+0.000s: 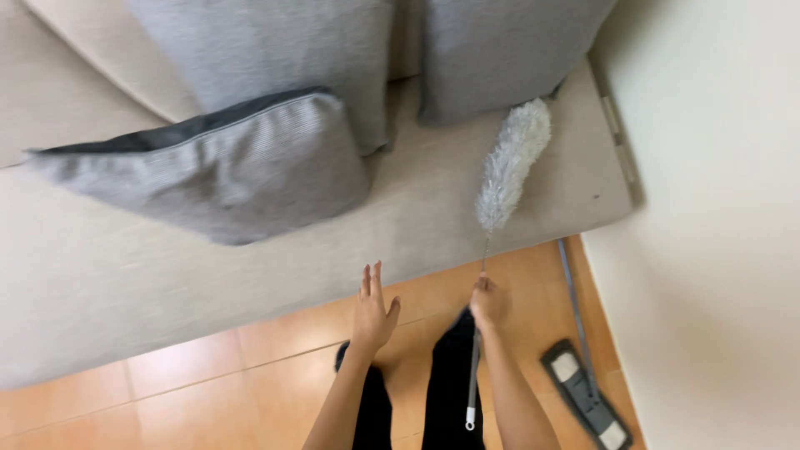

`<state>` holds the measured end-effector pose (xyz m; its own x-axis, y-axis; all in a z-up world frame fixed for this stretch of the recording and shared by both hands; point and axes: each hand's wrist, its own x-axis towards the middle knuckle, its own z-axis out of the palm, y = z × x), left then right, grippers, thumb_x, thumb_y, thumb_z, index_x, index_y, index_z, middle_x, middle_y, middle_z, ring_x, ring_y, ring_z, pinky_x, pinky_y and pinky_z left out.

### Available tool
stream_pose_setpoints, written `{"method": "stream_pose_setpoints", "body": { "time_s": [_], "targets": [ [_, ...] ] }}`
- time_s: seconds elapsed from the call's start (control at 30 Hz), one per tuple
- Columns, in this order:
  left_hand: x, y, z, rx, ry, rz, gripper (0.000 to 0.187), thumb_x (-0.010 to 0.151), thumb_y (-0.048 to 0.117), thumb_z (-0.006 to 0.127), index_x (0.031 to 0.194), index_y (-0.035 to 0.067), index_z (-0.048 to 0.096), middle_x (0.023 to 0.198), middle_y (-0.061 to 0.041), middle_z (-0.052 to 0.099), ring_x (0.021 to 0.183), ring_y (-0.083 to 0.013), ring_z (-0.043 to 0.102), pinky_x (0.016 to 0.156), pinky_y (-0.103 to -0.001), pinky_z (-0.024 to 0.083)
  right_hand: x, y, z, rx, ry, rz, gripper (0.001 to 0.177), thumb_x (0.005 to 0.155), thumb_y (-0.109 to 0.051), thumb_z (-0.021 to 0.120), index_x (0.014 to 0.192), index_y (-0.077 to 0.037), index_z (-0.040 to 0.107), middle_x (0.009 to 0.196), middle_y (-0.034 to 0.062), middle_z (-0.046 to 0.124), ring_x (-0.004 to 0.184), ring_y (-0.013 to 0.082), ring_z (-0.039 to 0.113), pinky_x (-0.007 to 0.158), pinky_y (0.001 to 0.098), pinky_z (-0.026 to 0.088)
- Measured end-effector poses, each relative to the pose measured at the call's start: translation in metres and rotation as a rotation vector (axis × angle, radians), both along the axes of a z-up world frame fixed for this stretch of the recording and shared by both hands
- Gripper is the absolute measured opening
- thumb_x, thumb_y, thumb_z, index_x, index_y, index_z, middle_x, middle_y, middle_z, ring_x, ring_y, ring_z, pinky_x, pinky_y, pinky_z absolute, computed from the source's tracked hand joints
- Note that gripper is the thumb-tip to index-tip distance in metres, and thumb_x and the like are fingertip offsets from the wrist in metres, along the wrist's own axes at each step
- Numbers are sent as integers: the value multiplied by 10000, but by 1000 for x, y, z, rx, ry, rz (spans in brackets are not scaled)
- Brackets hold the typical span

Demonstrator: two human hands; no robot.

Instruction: The person uses a feather duster to clean a gray sofa, including the cushions and backrest. They then move to a nearby shelf and dust decorative items, including a teal vase and a small black device.

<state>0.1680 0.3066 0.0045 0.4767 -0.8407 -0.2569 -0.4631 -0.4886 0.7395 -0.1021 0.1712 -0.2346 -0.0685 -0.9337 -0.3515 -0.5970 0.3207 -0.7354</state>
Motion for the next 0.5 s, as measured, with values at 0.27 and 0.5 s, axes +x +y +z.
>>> {"method": "stream_pose_setpoints", "body": {
  "time_s": [0.27, 0.5],
  "targets": [
    [88, 130, 4, 40, -77, 26, 876, 895, 200, 700, 1599, 81, 192, 1605, -333, 257, 1422, -519, 362, 1111, -533, 406, 131, 183, 75, -96, 224, 298, 360, 1014, -301, 469, 953, -47, 718, 894, 256, 732, 857, 464, 705, 740, 537, 549],
    [43, 159, 8, 78, -28, -35, 877, 905, 200, 687, 1593, 87, 156, 1610, -302, 239, 1423, -497, 359, 1088, -520, 432, -61, 127, 109, -26, 526, 303, 398, 995, -352, 422, 1074, -97, 717, 988, 241, 726, 922, 471, 689, 778, 573, 542]
  ]
}}
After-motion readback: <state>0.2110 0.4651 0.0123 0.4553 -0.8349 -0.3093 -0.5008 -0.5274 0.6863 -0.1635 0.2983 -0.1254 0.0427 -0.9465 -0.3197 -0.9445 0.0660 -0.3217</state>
